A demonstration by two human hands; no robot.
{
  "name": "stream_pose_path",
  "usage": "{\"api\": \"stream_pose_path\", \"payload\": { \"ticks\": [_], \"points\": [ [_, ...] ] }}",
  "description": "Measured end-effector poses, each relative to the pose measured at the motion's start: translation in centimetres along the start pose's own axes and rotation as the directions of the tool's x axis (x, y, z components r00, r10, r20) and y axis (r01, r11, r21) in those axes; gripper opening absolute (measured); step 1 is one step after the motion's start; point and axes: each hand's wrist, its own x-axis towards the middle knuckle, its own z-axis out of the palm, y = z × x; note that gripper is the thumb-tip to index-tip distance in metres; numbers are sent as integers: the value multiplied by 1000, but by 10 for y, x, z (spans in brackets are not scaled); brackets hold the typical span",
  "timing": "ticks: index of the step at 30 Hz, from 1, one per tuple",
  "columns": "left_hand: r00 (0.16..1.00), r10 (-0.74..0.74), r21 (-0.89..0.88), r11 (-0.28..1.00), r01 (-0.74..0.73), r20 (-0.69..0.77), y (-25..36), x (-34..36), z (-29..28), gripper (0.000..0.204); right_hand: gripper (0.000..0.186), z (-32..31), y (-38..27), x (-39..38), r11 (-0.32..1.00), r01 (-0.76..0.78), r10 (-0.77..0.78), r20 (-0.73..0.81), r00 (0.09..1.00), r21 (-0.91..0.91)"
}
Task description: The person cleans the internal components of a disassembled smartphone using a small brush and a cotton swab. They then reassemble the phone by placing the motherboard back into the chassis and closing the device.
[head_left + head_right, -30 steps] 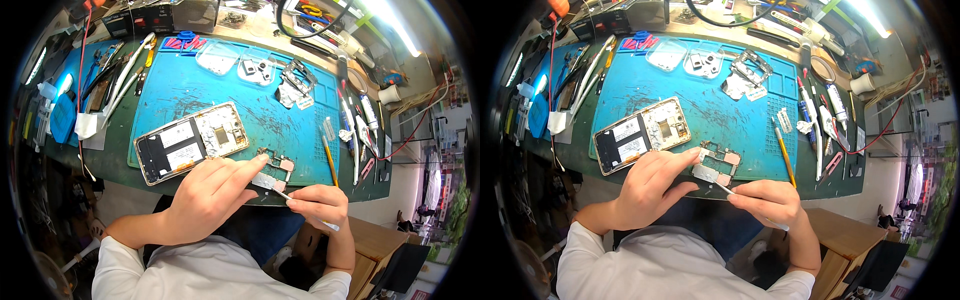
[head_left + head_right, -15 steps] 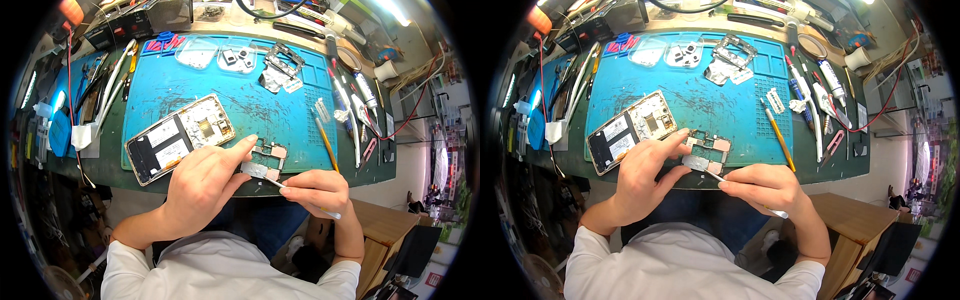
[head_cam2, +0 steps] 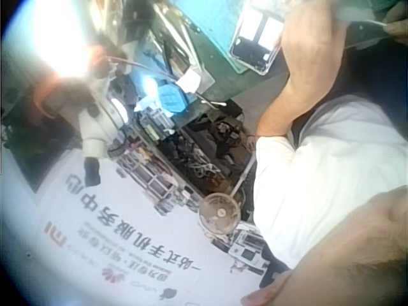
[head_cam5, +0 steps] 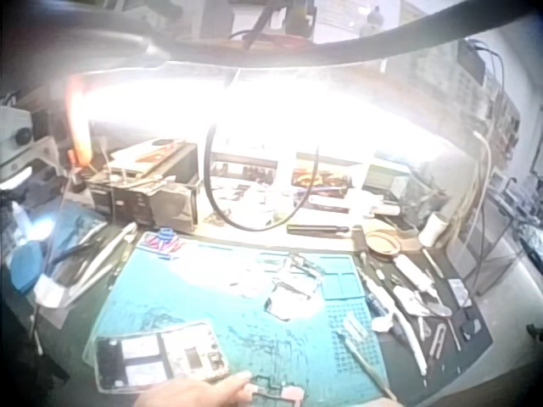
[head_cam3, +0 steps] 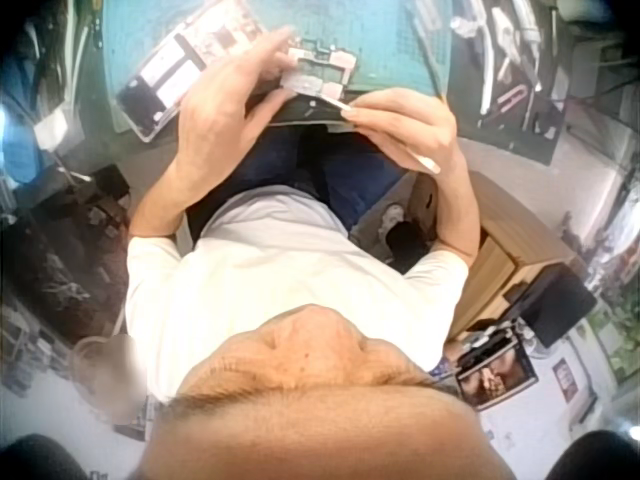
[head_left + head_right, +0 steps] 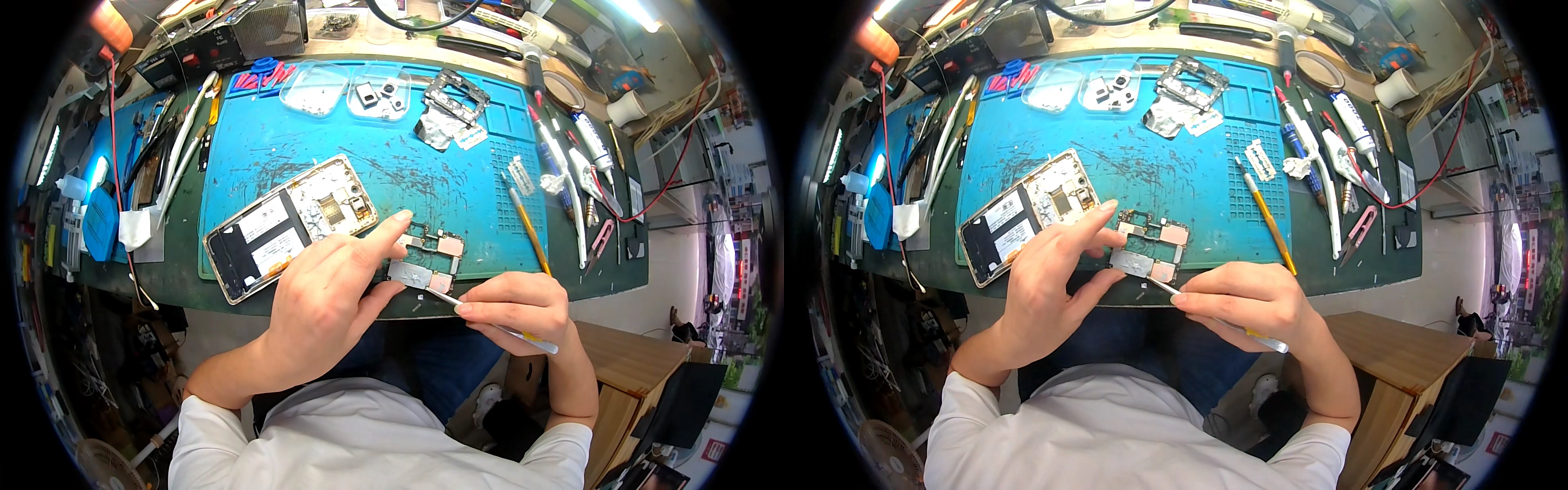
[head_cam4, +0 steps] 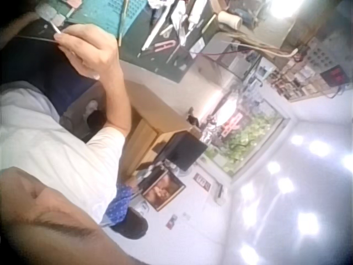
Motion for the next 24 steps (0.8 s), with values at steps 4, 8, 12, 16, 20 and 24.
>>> {"api": "stream_pose_path", "payload": {
  "ticks": [4, 8, 12, 16, 20, 24],
  "points": [
    [1000, -3, -10, 1000, 3, 9, 0, 0, 0, 82, 28, -6, -1, -4, 994, -73, 75, -21, 997, 83],
    [1000, -4, -6, 1000, 4, 5, -1, 0, 0, 82, 19, 6, -17, -2, 944, -234, 269, -135, 954, 231],
    [1000, -11, -13, 1000, 11, 2, -1, 0, 1, 81, 14, 15, -18, -3, 966, -207, 228, -128, 965, 157],
    [1000, -15, -10, 1000, 15, 3, -1, -1, 0, 82, 14, 16, -15, -7, 972, -208, 221, -130, 966, 109],
    [1000, -15, -9, 1000, 15, 5, -1, -1, 0, 82, 15, 16, -12, -3, 985, -146, 155, -109, 982, 87],
    [1000, -19, -9, 1000, 19, 6, 0, 0, 0, 83, 17, 15, -12, -1, 988, -133, 140, -102, 985, 75]
  ]
}}
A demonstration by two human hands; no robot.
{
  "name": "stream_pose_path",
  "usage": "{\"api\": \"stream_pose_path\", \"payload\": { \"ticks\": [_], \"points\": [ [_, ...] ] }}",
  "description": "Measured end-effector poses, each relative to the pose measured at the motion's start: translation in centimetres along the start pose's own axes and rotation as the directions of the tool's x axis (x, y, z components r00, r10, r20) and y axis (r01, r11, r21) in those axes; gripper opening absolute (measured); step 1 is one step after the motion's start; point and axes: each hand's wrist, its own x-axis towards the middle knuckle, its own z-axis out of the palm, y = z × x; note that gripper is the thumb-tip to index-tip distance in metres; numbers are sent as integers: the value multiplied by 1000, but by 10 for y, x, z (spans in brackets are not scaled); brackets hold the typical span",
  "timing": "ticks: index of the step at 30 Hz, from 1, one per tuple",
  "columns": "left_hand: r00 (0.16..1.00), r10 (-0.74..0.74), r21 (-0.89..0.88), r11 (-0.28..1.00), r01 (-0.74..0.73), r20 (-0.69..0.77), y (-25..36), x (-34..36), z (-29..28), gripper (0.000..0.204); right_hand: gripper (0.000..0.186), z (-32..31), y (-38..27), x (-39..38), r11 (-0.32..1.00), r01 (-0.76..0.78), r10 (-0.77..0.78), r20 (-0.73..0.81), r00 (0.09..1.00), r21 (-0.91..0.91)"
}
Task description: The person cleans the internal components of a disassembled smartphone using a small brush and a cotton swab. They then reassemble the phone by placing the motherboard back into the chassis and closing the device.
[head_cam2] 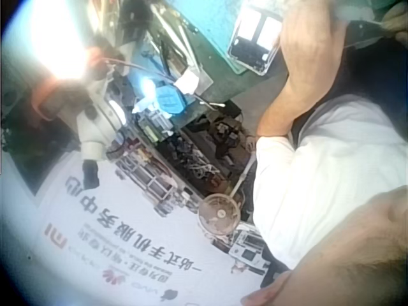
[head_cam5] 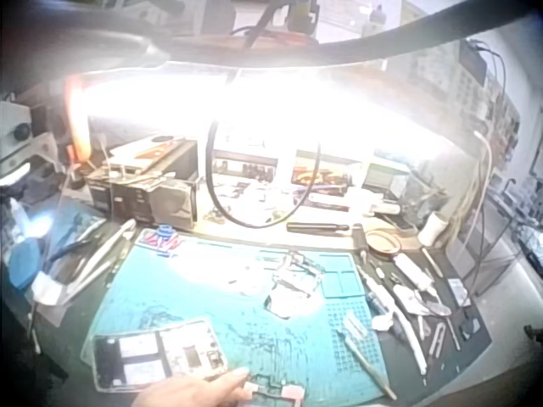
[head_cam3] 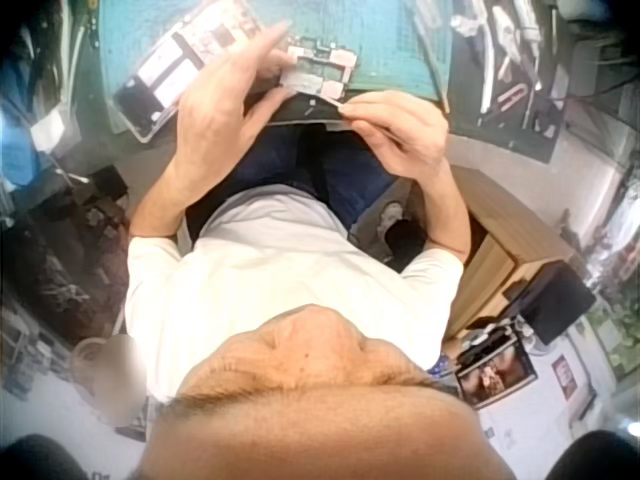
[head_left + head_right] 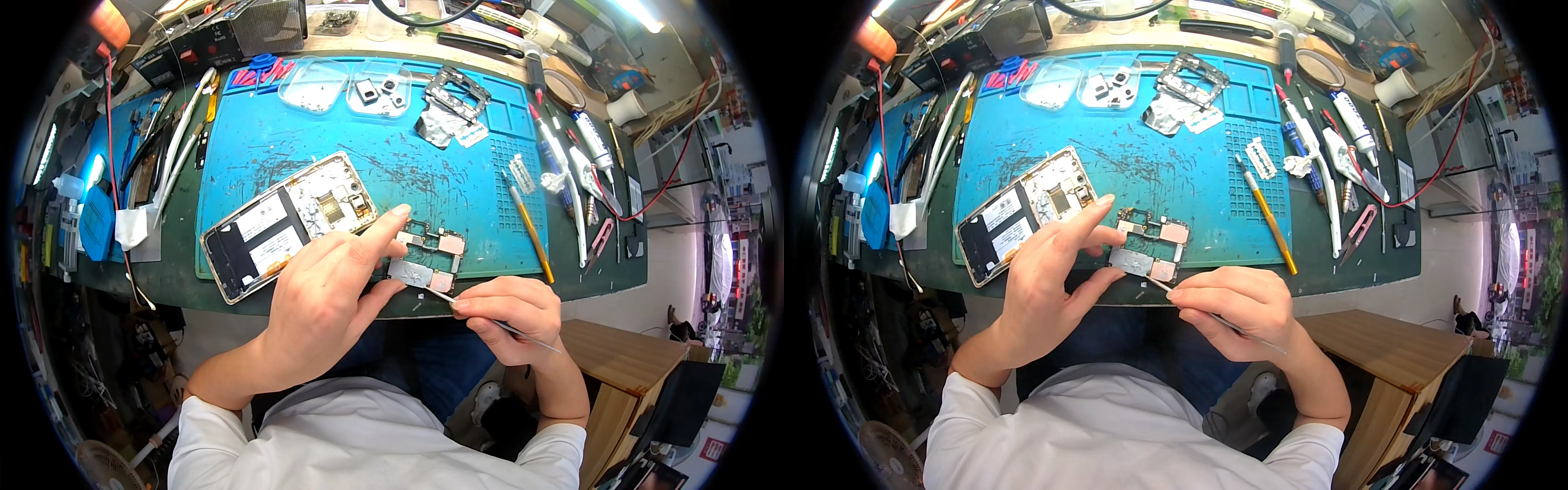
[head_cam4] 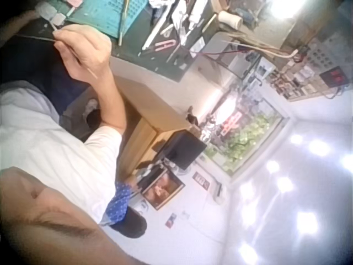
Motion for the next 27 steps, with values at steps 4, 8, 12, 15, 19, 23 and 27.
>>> {"api": "stream_pose_path", "payload": {
  "ticks": [4, 8, 12, 15, 19, 23, 27],
  "points": [
    [1000, 1, -3, 1000, -1, 4, 0, 0, -1, 83, 17, -1, -1, 1, 1000, -1, 1, 12, 1000, -16],
    [1000, -1, -10, 1000, 2, 8, 1, 0, -1, 83, 17, 0, 0, 1, 1000, -10, 10, 13, 1000, -7],
    [1000, 0, -5, 1000, 0, 10, 0, 0, -1, 83, 16, -1, -1, 2, 1000, -18, 18, 18, 1000, -4],
    [1000, -4, -10, 1000, 4, 12, 0, 0, -1, 83, 16, -1, -1, 2, 1000, -16, 16, 25, 1000, -10],
    [1000, -6, -9, 1000, 6, 12, 1, 1, -2, 83, 16, -2, -3, 4, 1000, -9, 9, 30, 1000, -20],
    [1000, -15, -6, 1000, 15, 16, 1, 1, -2, 82, 16, -1, 0, 0, 1000, -17, 17, -9, 1000, -10],
    [1000, -15, -7, 1000, 15, 14, 1, 1, -2, 82, 17, 4, -3, -3, 997, -61, 58, -75, 996, -52]
  ]
}}
